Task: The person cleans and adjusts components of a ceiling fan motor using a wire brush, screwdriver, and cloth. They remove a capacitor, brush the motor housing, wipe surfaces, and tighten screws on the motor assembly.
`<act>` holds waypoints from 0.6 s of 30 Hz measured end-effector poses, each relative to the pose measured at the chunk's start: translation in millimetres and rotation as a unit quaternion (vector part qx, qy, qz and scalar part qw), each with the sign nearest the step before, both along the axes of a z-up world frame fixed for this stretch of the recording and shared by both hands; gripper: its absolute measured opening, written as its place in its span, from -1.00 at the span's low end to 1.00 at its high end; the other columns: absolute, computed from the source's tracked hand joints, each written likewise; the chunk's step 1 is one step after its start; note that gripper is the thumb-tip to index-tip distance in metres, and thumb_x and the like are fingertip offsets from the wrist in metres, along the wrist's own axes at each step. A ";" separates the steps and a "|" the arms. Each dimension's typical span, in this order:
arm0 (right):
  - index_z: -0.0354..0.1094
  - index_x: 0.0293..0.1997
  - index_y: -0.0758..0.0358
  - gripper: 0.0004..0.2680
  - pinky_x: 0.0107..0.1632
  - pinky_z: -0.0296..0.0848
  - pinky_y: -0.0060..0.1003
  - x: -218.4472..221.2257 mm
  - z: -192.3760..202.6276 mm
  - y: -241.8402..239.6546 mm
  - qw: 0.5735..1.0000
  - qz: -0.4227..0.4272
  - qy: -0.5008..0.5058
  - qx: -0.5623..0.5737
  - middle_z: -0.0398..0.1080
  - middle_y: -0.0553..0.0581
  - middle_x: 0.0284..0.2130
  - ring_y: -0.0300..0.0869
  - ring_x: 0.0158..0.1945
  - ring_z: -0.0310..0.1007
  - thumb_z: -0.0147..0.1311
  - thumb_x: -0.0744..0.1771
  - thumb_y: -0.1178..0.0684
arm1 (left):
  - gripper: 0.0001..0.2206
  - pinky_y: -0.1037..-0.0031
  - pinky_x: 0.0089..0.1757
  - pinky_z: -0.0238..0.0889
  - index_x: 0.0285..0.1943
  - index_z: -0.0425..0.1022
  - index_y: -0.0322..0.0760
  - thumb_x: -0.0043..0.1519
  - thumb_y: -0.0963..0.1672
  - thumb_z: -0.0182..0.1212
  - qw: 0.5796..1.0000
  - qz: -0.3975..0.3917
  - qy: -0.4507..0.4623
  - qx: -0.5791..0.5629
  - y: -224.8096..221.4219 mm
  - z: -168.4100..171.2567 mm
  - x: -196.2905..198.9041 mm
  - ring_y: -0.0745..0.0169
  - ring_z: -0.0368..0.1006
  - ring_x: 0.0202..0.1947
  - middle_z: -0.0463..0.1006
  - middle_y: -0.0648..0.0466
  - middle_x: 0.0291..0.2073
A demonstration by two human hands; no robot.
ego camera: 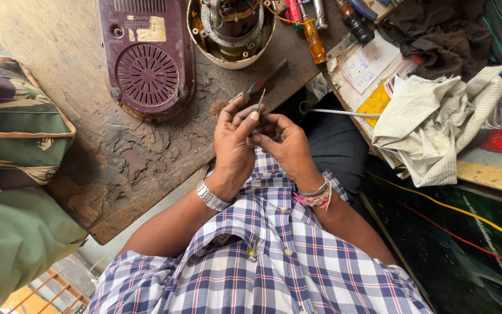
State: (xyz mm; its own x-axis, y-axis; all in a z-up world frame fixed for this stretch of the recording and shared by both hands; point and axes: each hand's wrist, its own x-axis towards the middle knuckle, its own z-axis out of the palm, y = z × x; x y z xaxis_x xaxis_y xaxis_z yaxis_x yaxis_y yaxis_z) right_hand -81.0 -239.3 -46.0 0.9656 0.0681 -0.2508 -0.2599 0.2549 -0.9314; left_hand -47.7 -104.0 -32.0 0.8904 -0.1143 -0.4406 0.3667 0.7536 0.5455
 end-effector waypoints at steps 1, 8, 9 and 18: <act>0.35 0.14 0.38 -0.75 -0.10 0.50 -0.46 0.5 -1.4 0.4 1.000 -0.007 -0.008 -0.022 0.51 0.08 -0.16 -0.34 -0.15 0.49 0.23 0.35 0.21 | -0.51 0.50 -0.07 0.36 0.39 0.14 -0.46 0.27 -0.29 0.19 1.000 -0.002 0.004 -0.002 -0.3 1.1 -0.1 0.16 0.50 0.07 0.55 -0.18 0.06; 0.49 -0.10 0.28 -0.85 -0.21 0.52 -0.30 3.7 8.0 -3.2 0.959 -0.033 -0.003 -0.281 0.55 0.15 -0.30 -0.17 -0.32 0.52 0.27 0.28 0.14 | -0.55 0.59 -0.23 0.28 0.42 0.18 -0.39 0.34 -0.23 0.15 0.998 -0.061 0.000 0.005 4.1 24.8 -4.6 0.24 0.41 -0.06 0.54 -0.20 0.17; 0.49 -0.10 0.29 -0.84 -0.16 0.55 -0.27 6.1 13.4 -4.3 0.956 -0.034 -0.047 -0.287 0.55 0.17 -0.27 -0.13 -0.25 0.58 0.27 0.28 0.13 | -0.56 0.58 -0.18 0.32 0.41 0.19 -0.41 0.34 -0.23 0.14 0.998 -0.067 0.001 0.017 3.9 28.7 -5.0 0.21 0.45 -0.01 0.52 -0.22 0.19; 0.46 -0.10 0.20 -0.82 -0.11 0.50 -0.17 26.9 62.6 -21.9 0.885 -0.040 -0.237 -0.399 0.54 0.17 -0.28 0.00 -0.20 0.55 0.29 0.29 0.02 | -0.54 0.43 -0.01 0.45 0.37 0.20 -0.36 0.25 -0.26 0.15 0.995 -0.085 -0.030 0.046 5.1 39.6 9.1 0.24 0.49 0.14 0.48 -0.13 0.22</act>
